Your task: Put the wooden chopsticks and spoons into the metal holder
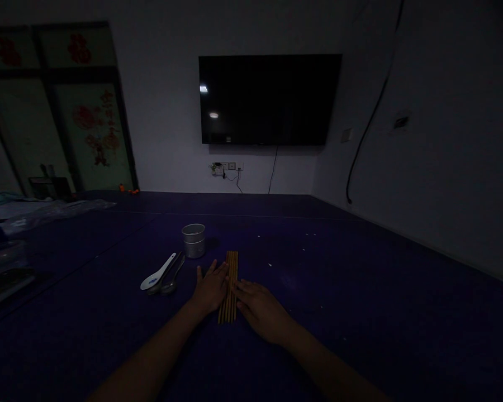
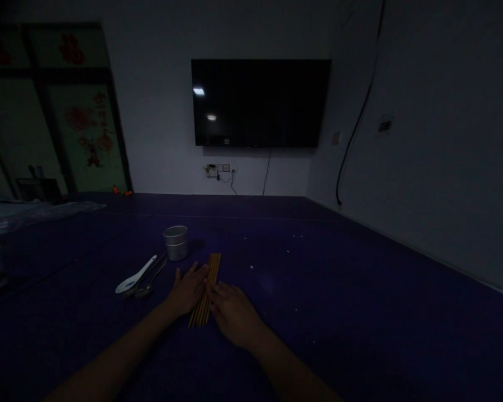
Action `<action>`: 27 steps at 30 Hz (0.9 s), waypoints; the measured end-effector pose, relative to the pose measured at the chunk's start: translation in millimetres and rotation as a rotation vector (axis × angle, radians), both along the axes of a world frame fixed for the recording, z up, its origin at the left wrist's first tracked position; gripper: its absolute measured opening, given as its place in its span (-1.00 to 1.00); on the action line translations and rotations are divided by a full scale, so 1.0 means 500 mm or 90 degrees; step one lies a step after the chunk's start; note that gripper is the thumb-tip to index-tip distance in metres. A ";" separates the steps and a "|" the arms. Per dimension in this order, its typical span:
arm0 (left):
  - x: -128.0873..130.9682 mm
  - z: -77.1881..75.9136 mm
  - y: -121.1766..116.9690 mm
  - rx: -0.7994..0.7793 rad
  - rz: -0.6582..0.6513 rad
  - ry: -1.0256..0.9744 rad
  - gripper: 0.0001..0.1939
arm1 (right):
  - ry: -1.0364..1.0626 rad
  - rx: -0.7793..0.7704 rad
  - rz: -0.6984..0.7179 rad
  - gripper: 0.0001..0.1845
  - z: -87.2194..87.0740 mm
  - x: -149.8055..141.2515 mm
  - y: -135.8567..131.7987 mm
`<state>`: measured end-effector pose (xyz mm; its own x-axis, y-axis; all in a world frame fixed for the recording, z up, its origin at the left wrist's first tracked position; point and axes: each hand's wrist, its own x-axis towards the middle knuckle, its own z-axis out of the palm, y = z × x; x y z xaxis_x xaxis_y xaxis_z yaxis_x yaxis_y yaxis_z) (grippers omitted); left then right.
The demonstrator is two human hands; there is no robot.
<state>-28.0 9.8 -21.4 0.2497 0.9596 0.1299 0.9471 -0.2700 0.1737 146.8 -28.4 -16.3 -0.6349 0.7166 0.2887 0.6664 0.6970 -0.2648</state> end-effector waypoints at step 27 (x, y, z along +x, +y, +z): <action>0.000 -0.005 0.001 -0.013 0.000 -0.025 -0.44 | 0.011 0.008 0.014 -0.53 0.002 0.001 0.003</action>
<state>-27.8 10.1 -23.7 0.2445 0.9622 0.1201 0.9397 -0.2656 0.2154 147.4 -26.7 -15.1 -0.6460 0.6981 0.3087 0.6459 0.7155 -0.2663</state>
